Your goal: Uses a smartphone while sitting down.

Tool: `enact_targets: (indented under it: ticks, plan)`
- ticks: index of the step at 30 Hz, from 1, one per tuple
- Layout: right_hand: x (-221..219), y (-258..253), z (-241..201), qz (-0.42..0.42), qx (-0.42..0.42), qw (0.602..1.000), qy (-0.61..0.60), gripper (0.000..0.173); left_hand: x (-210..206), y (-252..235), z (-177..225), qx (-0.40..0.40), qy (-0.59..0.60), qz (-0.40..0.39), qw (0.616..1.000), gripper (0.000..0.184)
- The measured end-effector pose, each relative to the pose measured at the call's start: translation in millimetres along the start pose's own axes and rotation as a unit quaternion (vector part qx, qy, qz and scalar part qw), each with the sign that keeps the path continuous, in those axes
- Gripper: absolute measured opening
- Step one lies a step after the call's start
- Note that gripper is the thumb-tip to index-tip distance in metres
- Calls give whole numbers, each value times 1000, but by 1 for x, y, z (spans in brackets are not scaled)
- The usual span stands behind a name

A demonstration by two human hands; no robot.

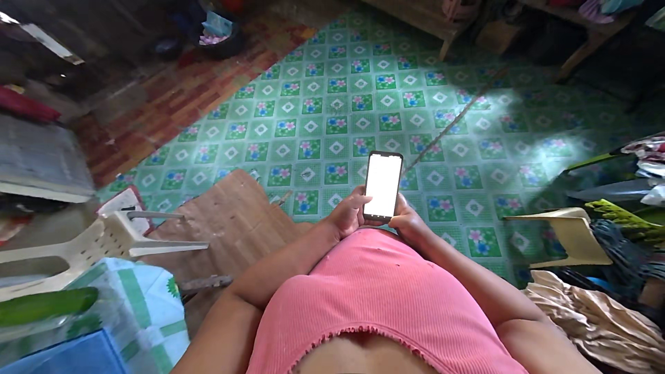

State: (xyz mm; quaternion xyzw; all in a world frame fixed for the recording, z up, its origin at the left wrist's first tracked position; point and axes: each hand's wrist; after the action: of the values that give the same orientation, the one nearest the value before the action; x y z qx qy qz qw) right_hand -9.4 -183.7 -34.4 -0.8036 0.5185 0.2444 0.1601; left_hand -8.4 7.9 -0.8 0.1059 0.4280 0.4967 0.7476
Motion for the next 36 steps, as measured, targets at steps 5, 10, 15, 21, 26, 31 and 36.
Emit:
enact_targets:
  ticks: [5, 10, 15, 21, 26, 31, 36]
  plan:
    - [0, 0, -2, -1, 0, 1000, -3, 85, -1, 0, 0, -1, 4, 1, 1000, 43]
    - [1, 1, -3, -2, -3, 1000, 0, 84, -2, -2, 0, -1, 5, -3, 1000, 45]
    - [0, 2, -4, 0, 2, 1000, -1, 82, -2, -2, -2, -2, 3, -3, 1000, 45]
    - [0, 2, -3, 0, 1, 1000, -3, 81, -3, -2, -1, 6, 8, 2, 1000, 46]
    - [-1, 2, -2, 10, -3, 1000, 2, 81, -2, -2, -1, 5, 13, 0, 1000, 55]
    - [1, 1, 0, 3, -5, 1000, 1, 83, -1, -2, -1, 11, 13, 9, 1000, 58]
    - [1, 1, -1, 2, -5, 1000, -1, 84, -2, -1, -1, 9, 16, 13, 1000, 58]
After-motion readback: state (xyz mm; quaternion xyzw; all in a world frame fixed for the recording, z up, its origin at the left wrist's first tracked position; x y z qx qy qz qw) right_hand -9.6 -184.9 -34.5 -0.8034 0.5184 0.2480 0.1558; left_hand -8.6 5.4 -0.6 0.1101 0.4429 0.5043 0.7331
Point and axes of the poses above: each hand's wrist, its own y-axis away from the middle knuckle, its own x-axis out of the back of the hand, z = x × y, and after that the axes turned 14 degrees about x, right-handed
